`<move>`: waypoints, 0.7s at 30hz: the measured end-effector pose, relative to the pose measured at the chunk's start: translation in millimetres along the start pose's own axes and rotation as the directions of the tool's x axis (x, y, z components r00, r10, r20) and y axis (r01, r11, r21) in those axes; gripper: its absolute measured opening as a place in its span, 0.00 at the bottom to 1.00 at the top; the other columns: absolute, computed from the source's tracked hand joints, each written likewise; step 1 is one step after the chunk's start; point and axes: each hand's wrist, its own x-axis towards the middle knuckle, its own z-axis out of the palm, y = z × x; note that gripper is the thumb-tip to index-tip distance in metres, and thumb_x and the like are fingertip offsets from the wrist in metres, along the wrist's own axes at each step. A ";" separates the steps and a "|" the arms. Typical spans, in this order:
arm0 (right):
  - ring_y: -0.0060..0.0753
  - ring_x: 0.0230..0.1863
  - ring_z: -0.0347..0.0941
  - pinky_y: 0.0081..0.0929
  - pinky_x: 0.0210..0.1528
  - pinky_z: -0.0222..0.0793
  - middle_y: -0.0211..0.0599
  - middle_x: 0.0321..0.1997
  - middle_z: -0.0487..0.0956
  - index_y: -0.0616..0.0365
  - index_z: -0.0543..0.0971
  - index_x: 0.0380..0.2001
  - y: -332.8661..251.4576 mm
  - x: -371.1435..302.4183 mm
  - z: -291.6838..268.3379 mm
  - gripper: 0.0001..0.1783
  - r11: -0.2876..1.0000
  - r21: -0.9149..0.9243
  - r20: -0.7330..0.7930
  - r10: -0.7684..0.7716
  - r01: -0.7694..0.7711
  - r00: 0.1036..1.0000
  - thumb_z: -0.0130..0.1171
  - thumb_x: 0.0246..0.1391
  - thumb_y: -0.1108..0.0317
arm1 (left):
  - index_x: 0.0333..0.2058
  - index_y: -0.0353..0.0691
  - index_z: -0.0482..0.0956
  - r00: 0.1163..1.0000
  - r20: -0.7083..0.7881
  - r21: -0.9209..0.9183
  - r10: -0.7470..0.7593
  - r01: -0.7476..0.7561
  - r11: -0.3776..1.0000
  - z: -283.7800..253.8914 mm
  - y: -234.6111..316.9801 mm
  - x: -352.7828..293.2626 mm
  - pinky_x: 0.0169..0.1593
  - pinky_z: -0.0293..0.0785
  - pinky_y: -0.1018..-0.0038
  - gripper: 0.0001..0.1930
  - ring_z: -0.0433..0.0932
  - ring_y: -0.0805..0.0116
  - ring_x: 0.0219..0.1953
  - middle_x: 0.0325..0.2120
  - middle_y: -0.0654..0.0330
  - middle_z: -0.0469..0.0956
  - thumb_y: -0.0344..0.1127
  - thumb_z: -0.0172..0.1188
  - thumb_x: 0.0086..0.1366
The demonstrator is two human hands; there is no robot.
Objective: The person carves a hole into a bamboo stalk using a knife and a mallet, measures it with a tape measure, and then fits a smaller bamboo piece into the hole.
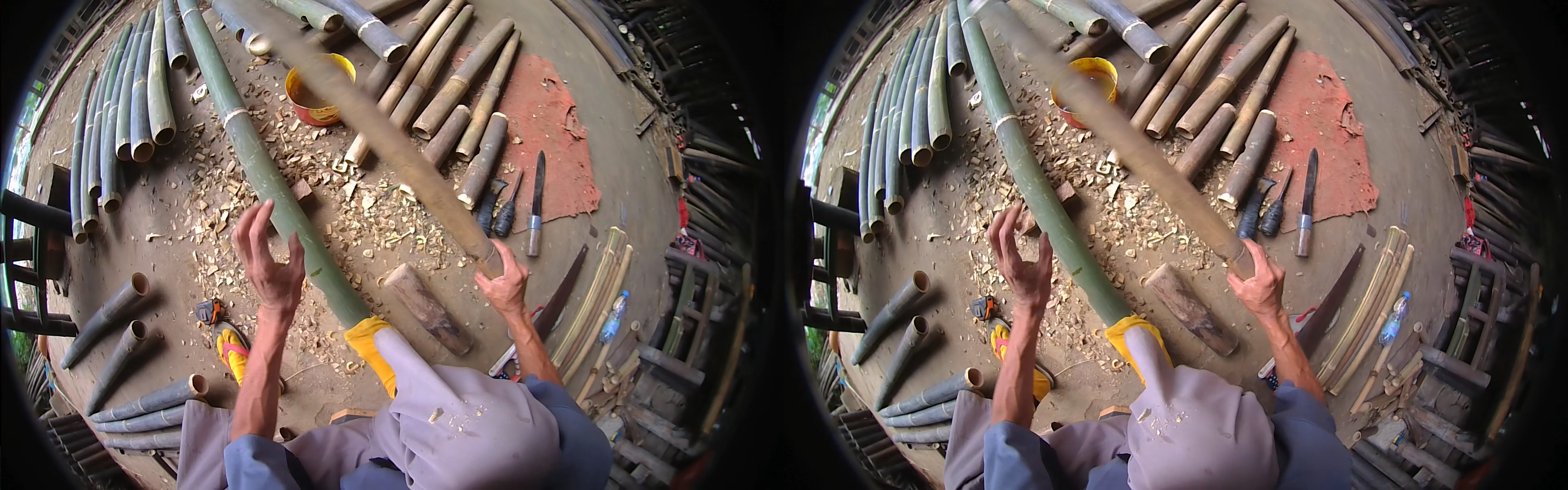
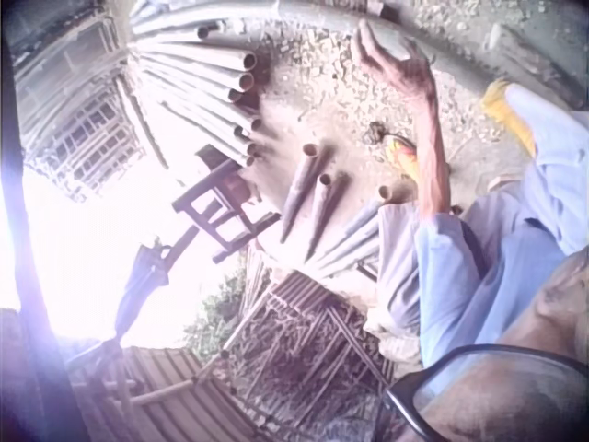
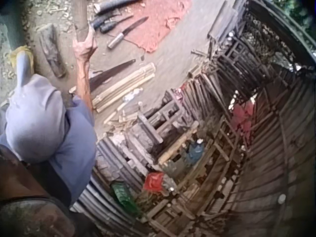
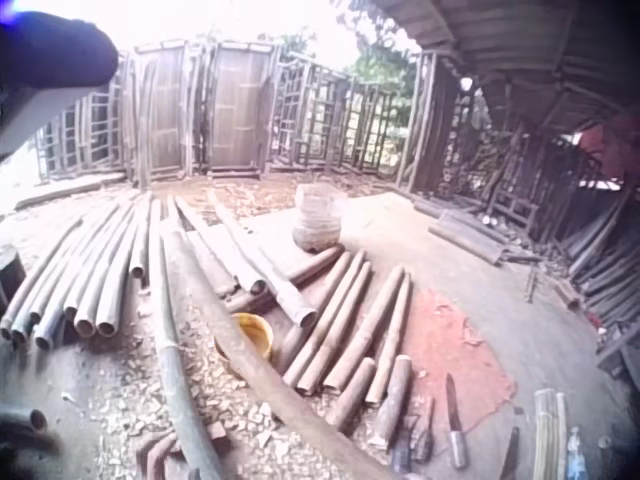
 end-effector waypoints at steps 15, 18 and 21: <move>0.44 0.49 0.69 0.35 0.52 0.65 0.49 0.46 0.72 0.63 0.66 0.56 65.9 74.4 -55.1 0.29 0.968 -0.088 -0.312 0.196 -0.234 0.930 0.60 0.51 0.68 | 0.38 0.38 0.74 0.966 0.239 -0.204 -0.100 0.150 0.967 -47.1 -23.3 113.1 0.27 0.72 0.75 0.14 0.77 0.74 0.26 0.25 0.59 0.79 0.28 0.64 0.51; 0.53 0.53 0.67 0.42 0.54 0.65 0.56 0.51 0.71 0.62 0.65 0.58 156.8 27.4 -36.4 0.32 0.825 -0.400 -0.147 0.372 -0.399 0.917 0.60 0.50 0.68 | 0.37 0.36 0.78 0.972 0.061 -0.222 -0.226 0.234 0.947 -78.5 -58.2 133.7 0.35 0.68 0.77 0.16 0.74 0.76 0.27 0.23 0.62 0.77 0.39 0.67 0.53; 0.58 0.53 0.68 0.46 0.54 0.66 0.58 0.52 0.70 0.61 0.63 0.59 198.2 -3.0 -15.8 0.33 0.635 -0.554 -0.083 0.601 -0.538 0.795 0.60 0.50 0.67 | 0.32 0.35 0.78 0.918 -0.053 -0.249 -0.393 0.369 0.895 -104.5 -33.3 136.2 0.34 0.71 0.75 0.13 0.76 0.73 0.26 0.22 0.60 0.77 0.36 0.67 0.52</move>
